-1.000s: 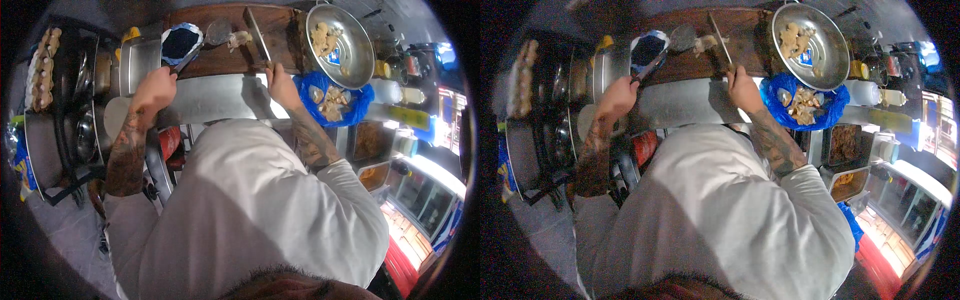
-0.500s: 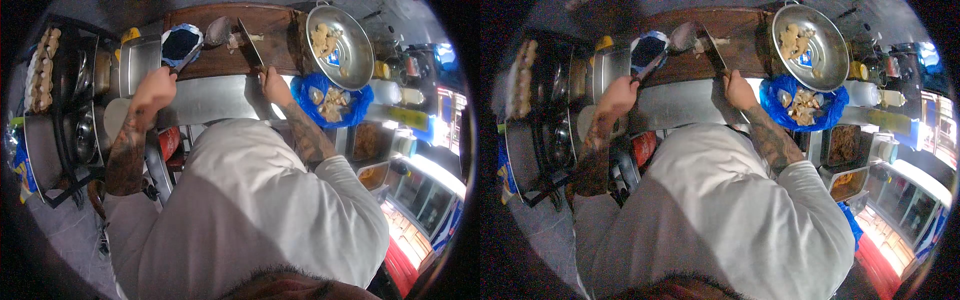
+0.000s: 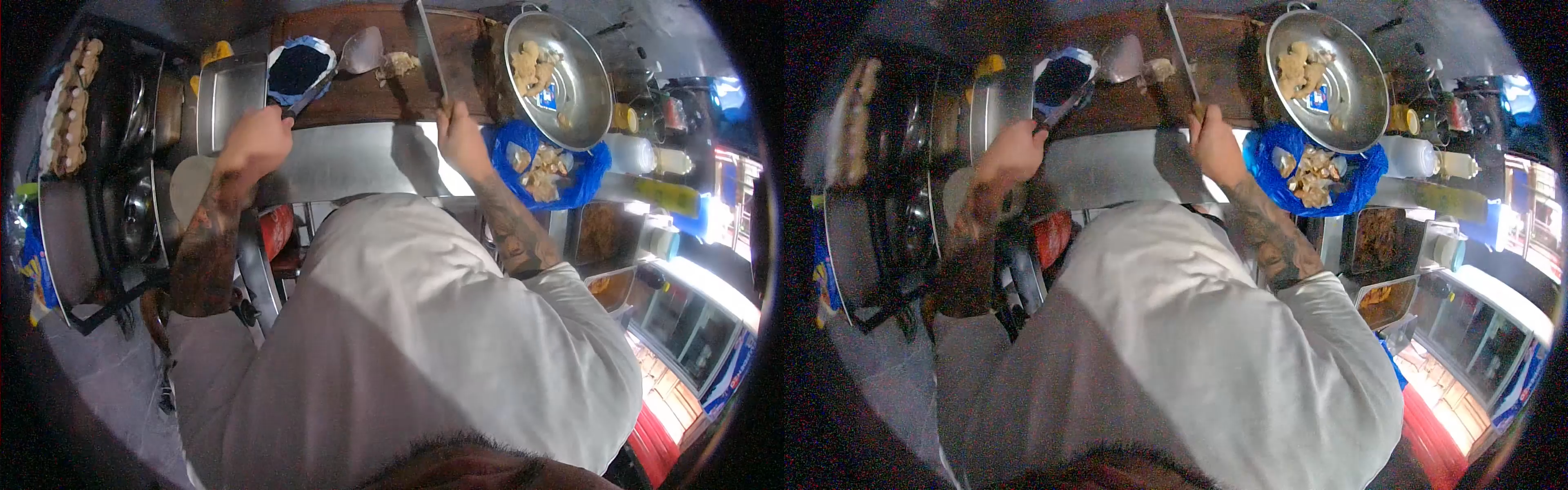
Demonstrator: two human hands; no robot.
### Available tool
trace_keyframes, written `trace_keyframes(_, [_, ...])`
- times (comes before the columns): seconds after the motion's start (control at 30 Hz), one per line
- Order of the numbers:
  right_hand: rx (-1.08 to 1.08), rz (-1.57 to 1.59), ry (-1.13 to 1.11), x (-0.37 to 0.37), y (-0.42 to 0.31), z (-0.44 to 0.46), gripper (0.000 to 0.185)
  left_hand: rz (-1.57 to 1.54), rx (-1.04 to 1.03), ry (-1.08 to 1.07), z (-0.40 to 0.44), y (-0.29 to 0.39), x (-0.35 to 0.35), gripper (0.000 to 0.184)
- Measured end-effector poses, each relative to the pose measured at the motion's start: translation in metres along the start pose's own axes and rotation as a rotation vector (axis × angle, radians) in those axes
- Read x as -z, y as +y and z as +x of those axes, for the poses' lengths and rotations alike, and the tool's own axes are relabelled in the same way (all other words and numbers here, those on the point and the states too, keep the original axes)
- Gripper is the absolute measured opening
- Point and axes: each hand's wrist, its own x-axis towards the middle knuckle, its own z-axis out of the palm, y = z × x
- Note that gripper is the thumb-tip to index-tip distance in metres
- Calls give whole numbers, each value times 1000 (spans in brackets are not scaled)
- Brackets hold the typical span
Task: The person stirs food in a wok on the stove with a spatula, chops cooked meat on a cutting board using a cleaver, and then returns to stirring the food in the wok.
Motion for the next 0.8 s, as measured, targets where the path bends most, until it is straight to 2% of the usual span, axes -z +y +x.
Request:
trace_keyframes(0.07, [-37,-166,-188,-28,41,0,31,6,28,-14,-6,4,2,36])
trace_keyframes(0.23, [-45,-77,-120,15,-16,-5,32,-16,4,15,-4,-8,-10,32])
trace_keyframes(0.3, [-28,-121,-159,-12,19,-1,32,7,-7,32,0,-6,-6,33])
trace_keyframes(0.37, [-53,-169,-204,-15,24,1,34,-25,8,44,-6,0,-3,33])
trace_keyframes(0.5, [-7,-73,-100,7,-12,-8,34,-10,26,13,-5,-2,-5,33])
trace_keyframes(0.6, [-69,-132,-203,-31,42,4,33,30,-26,0,-2,-3,-9,34])
trace_keyframes(0.73, [-4,-114,-155,7,-15,1,35,-19,53,4,-9,-1,-6,34])
trace_keyframes(0.8, [-1,-127,-124,-4,-6,3,35,-22,47,18,-6,1,-5,34])
